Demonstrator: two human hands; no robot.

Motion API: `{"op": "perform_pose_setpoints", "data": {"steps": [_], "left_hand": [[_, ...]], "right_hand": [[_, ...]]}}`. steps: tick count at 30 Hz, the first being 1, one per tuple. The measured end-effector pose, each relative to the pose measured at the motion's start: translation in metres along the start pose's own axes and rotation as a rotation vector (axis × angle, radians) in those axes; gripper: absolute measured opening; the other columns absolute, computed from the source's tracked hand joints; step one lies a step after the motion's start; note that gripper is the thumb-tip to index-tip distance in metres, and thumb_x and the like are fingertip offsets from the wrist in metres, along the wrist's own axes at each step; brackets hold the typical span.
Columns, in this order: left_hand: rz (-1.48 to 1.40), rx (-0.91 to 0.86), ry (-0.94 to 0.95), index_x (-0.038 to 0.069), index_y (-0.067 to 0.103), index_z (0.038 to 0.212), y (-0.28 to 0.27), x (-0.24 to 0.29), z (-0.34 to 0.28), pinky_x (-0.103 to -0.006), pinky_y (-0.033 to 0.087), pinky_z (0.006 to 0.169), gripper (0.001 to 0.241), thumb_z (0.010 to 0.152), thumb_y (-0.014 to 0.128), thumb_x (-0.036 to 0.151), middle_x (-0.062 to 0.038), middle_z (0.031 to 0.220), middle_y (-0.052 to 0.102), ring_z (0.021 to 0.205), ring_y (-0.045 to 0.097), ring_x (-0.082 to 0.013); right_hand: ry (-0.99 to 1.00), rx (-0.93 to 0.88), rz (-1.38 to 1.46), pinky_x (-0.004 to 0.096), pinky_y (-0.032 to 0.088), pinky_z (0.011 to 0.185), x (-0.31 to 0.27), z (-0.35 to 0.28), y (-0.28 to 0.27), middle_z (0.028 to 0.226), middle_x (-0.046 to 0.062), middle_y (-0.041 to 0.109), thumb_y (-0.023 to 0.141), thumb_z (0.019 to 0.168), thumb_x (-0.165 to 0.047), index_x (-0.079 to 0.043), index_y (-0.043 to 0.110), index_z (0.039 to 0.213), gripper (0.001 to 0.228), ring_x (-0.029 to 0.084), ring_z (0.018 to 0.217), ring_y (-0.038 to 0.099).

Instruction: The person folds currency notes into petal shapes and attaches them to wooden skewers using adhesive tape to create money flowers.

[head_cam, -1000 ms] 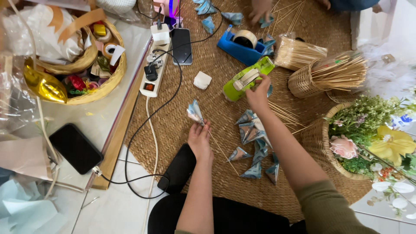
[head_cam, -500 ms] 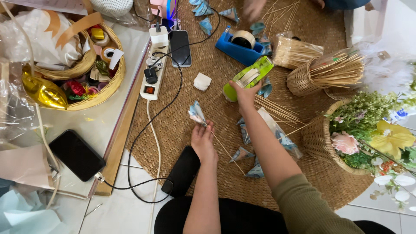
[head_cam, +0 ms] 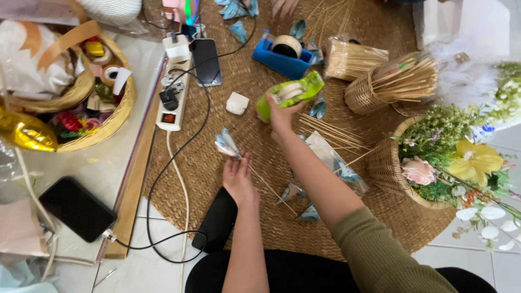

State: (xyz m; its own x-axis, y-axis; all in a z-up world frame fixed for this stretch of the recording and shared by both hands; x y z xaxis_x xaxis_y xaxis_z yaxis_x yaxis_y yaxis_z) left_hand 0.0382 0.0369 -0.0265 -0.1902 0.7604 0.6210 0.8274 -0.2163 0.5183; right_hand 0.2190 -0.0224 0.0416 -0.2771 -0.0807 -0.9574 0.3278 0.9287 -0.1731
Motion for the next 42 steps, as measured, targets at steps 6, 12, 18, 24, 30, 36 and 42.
{"op": "perform_pose_setpoints", "data": {"steps": [6, 12, 18, 24, 30, 36, 42], "left_hand": [[0.042, 0.000, 0.011, 0.001, 0.041, 0.136, -0.010, -0.004, 0.005, -0.0342, 0.050, 0.095, 0.053, 0.088, 0.062, -0.002, -0.015, 0.122, 0.059, 0.110, 0.063, -0.0238], [0.071, -0.005, 0.008, -0.004, 0.036, 0.139, -0.005, 0.007, -0.003, -0.0346, 0.049, 0.097, 0.054, 0.090, 0.060, -0.002, -0.018, 0.124, 0.058, 0.113, 0.061, -0.0255], [0.089, 0.001, -0.007, -0.003, 0.035, 0.140, -0.003, 0.009, -0.006, -0.0341, 0.049, 0.098, 0.057, 0.089, 0.060, -0.002, -0.018, 0.126, 0.057, 0.114, 0.060, -0.0253], [0.083, -0.007, -0.012, -0.004, 0.033, 0.141, -0.001, 0.010, -0.007, -0.0354, 0.048, 0.098, 0.058, 0.089, 0.059, -0.002, -0.020, 0.126, 0.057, 0.116, 0.059, -0.0271], [0.111, -0.010, -0.011, -0.004, 0.034, 0.141, 0.000, 0.006, -0.005, -0.0373, 0.048, 0.098, 0.057, 0.089, 0.058, -0.003, -0.020, 0.127, 0.057, 0.116, 0.059, -0.0281], [0.115, -0.007, -0.011, -0.001, 0.038, 0.139, -0.002, -0.008, 0.003, -0.0347, 0.047, 0.098, 0.055, 0.089, 0.060, -0.002, -0.017, 0.126, 0.057, 0.114, 0.060, -0.0251], [0.133, 0.006, -0.002, 0.001, 0.039, 0.138, -0.004, -0.007, 0.002, -0.0339, 0.048, 0.098, 0.054, 0.088, 0.059, -0.002, -0.014, 0.125, 0.057, 0.113, 0.061, -0.0244]], "right_hand": [[0.202, -0.200, 0.041, 0.062, 0.046, 0.094, 0.012, 0.005, -0.016, 0.151, 0.026, 0.008, 0.088, 0.070, -0.037, -0.015, -0.004, 0.148, 0.123, 0.048, 0.135, 0.031], [-0.186, -0.049, -0.330, 0.050, 0.038, 0.102, -0.022, 0.057, -0.058, 0.123, 0.019, 0.041, 0.074, 0.078, -0.023, -0.009, 0.045, 0.125, 0.057, 0.040, 0.120, 0.043], [-0.598, -0.120, -0.830, 0.051, 0.035, 0.098, -0.065, 0.090, -0.071, 0.121, 0.008, 0.036, 0.072, 0.069, -0.015, -0.018, 0.053, 0.114, 0.049, 0.035, 0.115, 0.037], [-0.462, -0.408, -0.844, 0.059, 0.027, 0.104, -0.068, 0.102, -0.068, 0.135, 0.023, 0.037, 0.063, 0.068, 0.001, -0.014, 0.033, 0.143, 0.082, 0.049, 0.127, 0.036], [-0.289, -0.462, -0.696, 0.052, 0.042, 0.099, -0.058, 0.109, -0.070, 0.127, 0.024, 0.054, 0.070, 0.070, -0.005, -0.011, 0.043, 0.137, 0.072, 0.043, 0.120, 0.051], [-0.392, -0.508, -0.421, 0.050, 0.048, 0.096, -0.055, 0.109, -0.072, 0.116, 0.034, 0.056, 0.070, 0.070, 0.008, 0.005, 0.050, 0.118, 0.053, 0.048, 0.114, 0.053], [-0.376, -0.554, -0.388, 0.045, 0.054, 0.092, -0.034, 0.101, -0.070, 0.118, 0.026, 0.056, 0.076, 0.074, 0.007, 0.004, 0.052, 0.123, 0.055, 0.042, 0.114, 0.055]]}}
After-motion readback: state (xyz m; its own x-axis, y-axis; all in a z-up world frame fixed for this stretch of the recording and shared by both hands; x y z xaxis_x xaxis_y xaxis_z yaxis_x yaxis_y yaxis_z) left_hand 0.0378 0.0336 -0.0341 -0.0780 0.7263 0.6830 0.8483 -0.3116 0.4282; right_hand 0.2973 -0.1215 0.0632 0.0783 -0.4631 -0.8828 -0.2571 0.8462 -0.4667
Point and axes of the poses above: each hand's wrist, its own z-axis towards the middle knuckle, its own y-axis out of the palm, x = y × z, the point moved 5 cm from there along z, towards the middle knuckle
